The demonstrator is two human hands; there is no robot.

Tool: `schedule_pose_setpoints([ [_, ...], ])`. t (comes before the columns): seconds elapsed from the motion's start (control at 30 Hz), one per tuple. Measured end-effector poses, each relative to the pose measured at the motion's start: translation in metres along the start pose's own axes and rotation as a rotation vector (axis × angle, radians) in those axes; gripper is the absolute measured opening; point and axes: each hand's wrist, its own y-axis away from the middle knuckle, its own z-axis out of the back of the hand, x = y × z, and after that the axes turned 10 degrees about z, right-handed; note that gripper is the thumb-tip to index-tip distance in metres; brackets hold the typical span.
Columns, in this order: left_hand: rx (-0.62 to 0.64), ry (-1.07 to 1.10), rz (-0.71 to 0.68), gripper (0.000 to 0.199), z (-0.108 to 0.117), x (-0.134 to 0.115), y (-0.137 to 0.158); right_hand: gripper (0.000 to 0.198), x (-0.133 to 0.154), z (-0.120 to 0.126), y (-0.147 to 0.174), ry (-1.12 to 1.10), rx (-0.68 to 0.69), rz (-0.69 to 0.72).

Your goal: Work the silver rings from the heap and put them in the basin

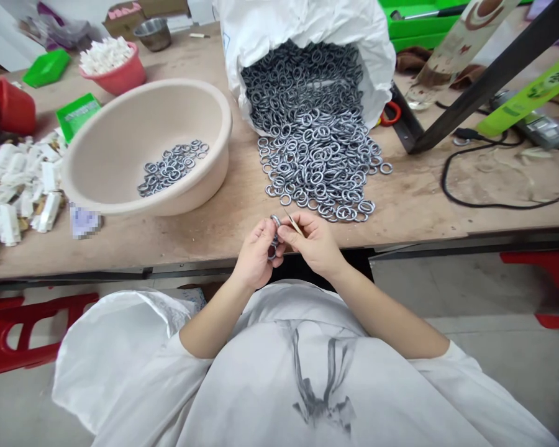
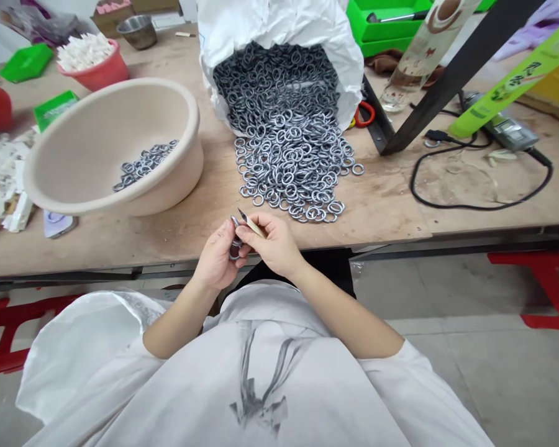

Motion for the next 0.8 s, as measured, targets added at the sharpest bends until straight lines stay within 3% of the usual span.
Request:
schedule_pose_setpoints([
  [0.13, 0.009, -0.02, 0.005, 0.049, -0.001, 0.002, 0.002, 0.044, -0.004, -0.001, 0.003, -0.011, 0.006, -0.007],
  [0.27, 0.062, -0.038, 0.002, 0.045, 0.002, -0.002, 0.007, 0.042, 0.001, 0.004, 0.003, 0.09, -0.026, 0.109],
  [0.37, 0.087, -0.03, 0.006, 0.046, 0.002, -0.005, 0.01, 0.034, 0.011, 0.01, 0.005, 0.364, 0.07, 0.234],
  [0.47, 0.044, 0.001, 0.015, 0.046, 0.001, -0.005, 0.011, 0.042, 0.018, 0.012, 0.011, 0.751, 0.183, 0.371],
  [0.53, 0.025, 0.012, 0.026, 0.044, 0.0, -0.004, 0.01, 0.044, 0.02, 0.01, 0.014, 0.893, 0.206, 0.436],
  [0.7, 0.071, -0.005, 0.063, 0.045, 0.0, -0.004, 0.015, 0.048, 0.017, 0.01, 0.013, 0.972, 0.214, 0.436],
  [0.8, 0.197, -0.056, 0.09, 0.045, -0.001, -0.007, 0.024, 0.051, 0.012, 0.022, 0.001, 1.048, 0.107, 0.325],
])
